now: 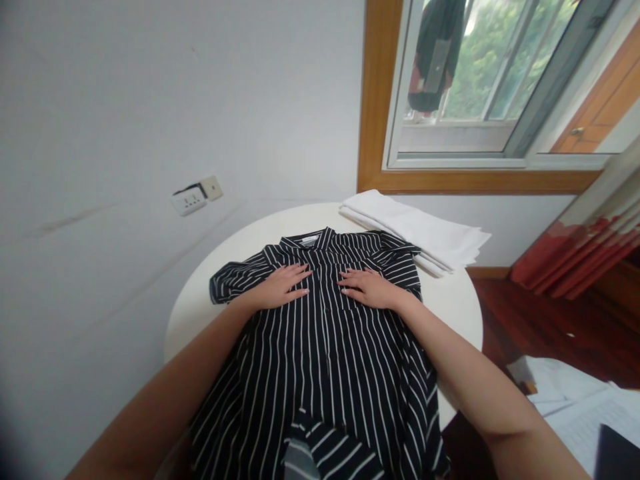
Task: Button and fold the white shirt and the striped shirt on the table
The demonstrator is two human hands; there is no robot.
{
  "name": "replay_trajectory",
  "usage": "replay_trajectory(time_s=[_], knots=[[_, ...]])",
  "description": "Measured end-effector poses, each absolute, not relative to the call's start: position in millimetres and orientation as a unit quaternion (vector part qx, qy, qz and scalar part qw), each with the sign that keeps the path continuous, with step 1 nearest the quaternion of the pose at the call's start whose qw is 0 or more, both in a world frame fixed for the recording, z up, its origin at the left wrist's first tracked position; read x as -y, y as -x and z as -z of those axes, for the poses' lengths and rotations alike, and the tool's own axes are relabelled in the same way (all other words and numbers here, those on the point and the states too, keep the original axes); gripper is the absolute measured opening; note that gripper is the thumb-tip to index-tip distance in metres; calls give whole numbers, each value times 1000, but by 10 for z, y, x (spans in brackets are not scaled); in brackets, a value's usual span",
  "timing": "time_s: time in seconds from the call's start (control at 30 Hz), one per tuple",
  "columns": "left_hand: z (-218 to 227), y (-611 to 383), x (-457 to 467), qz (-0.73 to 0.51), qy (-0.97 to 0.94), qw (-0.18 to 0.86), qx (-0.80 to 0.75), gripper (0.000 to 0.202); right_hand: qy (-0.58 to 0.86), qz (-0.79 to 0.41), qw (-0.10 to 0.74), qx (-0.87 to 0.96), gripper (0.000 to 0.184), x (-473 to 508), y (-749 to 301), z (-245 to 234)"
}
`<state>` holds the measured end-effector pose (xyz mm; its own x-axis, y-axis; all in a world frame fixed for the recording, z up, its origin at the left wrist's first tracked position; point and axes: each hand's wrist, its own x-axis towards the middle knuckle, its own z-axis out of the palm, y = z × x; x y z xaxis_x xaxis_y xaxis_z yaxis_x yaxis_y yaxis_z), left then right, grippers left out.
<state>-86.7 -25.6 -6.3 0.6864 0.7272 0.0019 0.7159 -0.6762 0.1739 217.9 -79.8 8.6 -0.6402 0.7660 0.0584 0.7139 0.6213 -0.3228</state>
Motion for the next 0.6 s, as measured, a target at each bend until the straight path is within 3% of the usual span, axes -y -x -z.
replay_trajectory(time_s=[0.3, 0.5, 0.6], knots=[[-235, 953, 385, 43, -926, 149, -344, 72, 383, -178, 78, 903, 35, 1015, -2208, -317], [-578, 957, 659, 55, -926, 242, -285, 45, 412, -198, 30, 889, 29, 1296, -2198, -572], [-768, 879, 743, 75, -906, 304, -286, 38, 399, -302, 5, 866, 28, 1276, -2224, -734]])
